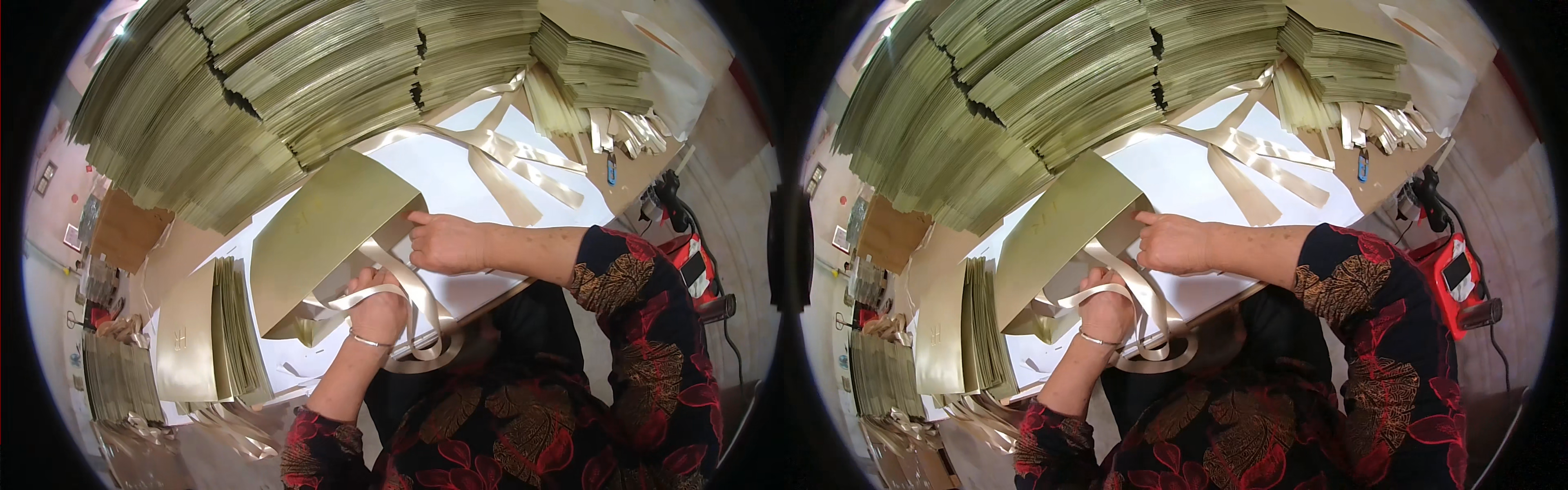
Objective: Attaching ribbon handles to paper gift bags using a hot glue gun.
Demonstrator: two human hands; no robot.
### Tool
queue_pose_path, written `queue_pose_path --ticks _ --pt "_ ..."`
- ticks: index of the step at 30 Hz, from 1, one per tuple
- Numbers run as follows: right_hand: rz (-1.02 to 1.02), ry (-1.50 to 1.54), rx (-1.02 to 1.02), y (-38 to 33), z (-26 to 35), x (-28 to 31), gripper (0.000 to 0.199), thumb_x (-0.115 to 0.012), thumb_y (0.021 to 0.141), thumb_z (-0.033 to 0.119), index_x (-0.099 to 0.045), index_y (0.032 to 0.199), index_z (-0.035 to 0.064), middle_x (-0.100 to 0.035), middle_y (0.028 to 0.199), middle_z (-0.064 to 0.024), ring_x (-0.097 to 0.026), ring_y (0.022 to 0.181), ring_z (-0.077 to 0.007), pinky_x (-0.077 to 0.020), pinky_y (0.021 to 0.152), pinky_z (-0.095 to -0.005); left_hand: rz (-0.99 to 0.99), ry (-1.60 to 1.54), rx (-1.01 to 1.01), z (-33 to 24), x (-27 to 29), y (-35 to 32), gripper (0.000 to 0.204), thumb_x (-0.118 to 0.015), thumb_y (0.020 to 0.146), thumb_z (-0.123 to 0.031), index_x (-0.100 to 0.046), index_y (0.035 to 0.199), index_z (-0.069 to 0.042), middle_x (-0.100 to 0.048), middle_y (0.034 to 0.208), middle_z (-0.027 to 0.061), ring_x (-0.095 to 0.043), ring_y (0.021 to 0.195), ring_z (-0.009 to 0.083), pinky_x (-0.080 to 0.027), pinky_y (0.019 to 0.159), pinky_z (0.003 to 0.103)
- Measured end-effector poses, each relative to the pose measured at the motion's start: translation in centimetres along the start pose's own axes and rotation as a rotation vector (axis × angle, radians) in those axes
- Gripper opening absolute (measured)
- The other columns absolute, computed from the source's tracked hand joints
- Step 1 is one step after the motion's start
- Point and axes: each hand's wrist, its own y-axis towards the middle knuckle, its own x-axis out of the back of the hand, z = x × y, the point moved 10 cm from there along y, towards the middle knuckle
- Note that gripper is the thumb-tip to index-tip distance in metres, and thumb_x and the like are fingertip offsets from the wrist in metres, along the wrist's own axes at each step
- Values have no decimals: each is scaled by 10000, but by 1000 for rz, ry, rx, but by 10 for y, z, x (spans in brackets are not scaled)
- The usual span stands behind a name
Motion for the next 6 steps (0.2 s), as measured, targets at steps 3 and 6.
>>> queue_pose_path --ticks 3,6 --pt "-30 56 9 -2 1 3 44 -603 707 107 -607 667 90 -559 623 -32 -584 741 -227 -354 1074 -448 21 -122 134 10 0 10 270 -621 752 -103 -693 1007 -48 -670 870 107 -582 874 276 -445 785 410" --pt "26 49 -8 -4 0 -6 36 -602 709 110 -624 681 101 -571 624 -23 -592 763 -223 -330 1096 -446 194 -176 170 17 -24 6 344 -673 785 -169 -679 1125 -118 -658 970 129 -610 852 342 -460 818 444"
